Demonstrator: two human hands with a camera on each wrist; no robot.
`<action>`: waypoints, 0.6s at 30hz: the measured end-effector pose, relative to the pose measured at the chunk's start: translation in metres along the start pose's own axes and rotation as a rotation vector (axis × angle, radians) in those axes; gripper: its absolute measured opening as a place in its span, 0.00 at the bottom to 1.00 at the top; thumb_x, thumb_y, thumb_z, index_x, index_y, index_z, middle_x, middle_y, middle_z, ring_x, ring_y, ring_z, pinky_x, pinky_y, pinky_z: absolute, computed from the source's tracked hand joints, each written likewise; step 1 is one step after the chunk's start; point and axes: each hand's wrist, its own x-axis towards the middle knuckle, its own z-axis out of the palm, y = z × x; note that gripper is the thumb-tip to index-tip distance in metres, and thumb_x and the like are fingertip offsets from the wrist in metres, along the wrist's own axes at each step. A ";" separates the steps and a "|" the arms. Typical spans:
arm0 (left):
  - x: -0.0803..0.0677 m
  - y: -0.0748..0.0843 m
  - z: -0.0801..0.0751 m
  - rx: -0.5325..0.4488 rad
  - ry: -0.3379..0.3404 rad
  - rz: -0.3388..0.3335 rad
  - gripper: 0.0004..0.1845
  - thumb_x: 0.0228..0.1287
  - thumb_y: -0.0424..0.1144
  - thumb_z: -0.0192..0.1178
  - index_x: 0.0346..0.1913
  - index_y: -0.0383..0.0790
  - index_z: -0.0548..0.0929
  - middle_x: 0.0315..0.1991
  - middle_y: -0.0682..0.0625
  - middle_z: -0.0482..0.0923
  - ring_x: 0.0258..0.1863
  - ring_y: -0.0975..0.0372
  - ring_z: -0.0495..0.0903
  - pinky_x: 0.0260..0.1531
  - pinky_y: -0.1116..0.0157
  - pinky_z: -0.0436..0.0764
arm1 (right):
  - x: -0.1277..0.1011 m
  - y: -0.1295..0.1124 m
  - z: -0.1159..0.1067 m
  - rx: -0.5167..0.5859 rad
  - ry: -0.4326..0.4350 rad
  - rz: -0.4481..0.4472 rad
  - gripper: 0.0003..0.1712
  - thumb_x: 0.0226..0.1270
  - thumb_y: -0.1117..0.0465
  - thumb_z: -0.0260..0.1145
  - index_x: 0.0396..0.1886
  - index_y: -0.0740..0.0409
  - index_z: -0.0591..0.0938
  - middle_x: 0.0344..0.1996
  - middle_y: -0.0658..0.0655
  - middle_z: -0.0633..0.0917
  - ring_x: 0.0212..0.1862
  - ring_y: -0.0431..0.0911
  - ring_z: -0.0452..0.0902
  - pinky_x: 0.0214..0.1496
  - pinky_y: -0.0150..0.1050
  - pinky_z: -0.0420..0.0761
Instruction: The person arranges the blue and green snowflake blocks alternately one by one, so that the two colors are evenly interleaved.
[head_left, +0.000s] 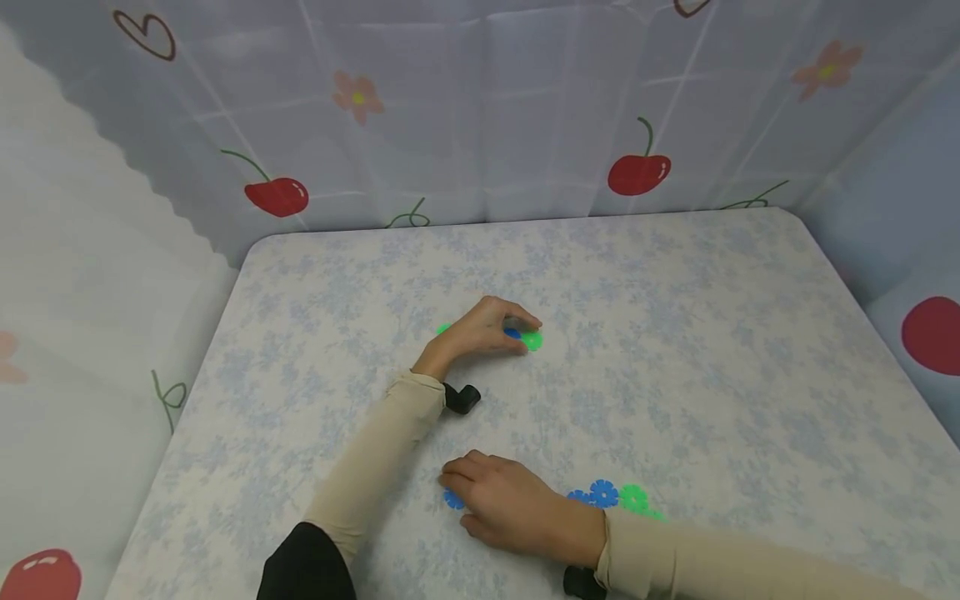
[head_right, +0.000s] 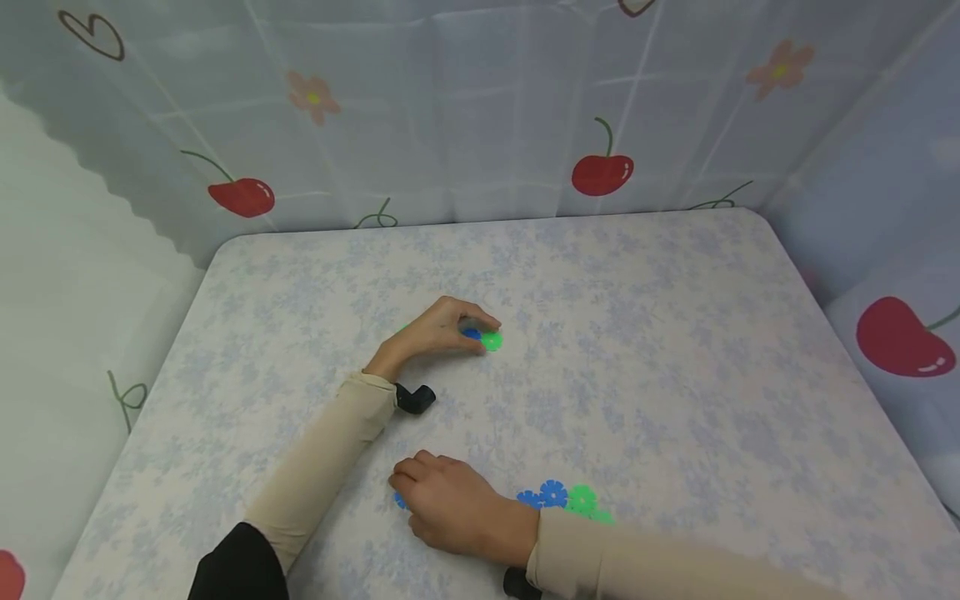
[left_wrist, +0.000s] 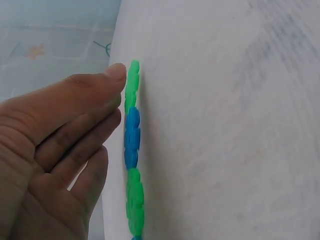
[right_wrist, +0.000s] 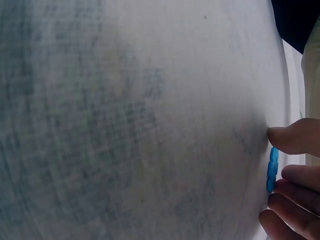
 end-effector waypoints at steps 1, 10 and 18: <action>0.001 0.001 0.001 0.010 0.001 0.000 0.21 0.45 0.35 0.70 0.47 0.43 0.82 0.47 0.54 0.81 0.48 0.65 0.77 0.45 0.72 0.77 | 0.000 -0.001 0.001 -0.009 0.011 -0.006 0.24 0.54 0.55 0.67 0.52 0.54 0.76 0.49 0.48 0.77 0.50 0.39 0.72 0.50 0.30 0.75; 0.003 0.004 0.005 0.043 0.005 0.007 0.21 0.46 0.34 0.70 0.47 0.42 0.82 0.47 0.53 0.81 0.47 0.64 0.78 0.44 0.72 0.77 | 0.002 -0.006 0.003 -0.021 0.042 -0.014 0.18 0.54 0.58 0.67 0.46 0.53 0.79 0.45 0.47 0.78 0.46 0.37 0.73 0.45 0.26 0.76; 0.003 0.003 0.007 0.043 0.008 0.011 0.21 0.46 0.33 0.69 0.48 0.42 0.82 0.47 0.52 0.80 0.48 0.64 0.78 0.43 0.73 0.77 | 0.003 -0.007 0.006 -0.008 0.089 -0.001 0.14 0.51 0.59 0.70 0.40 0.50 0.82 0.39 0.45 0.78 0.40 0.36 0.73 0.42 0.25 0.75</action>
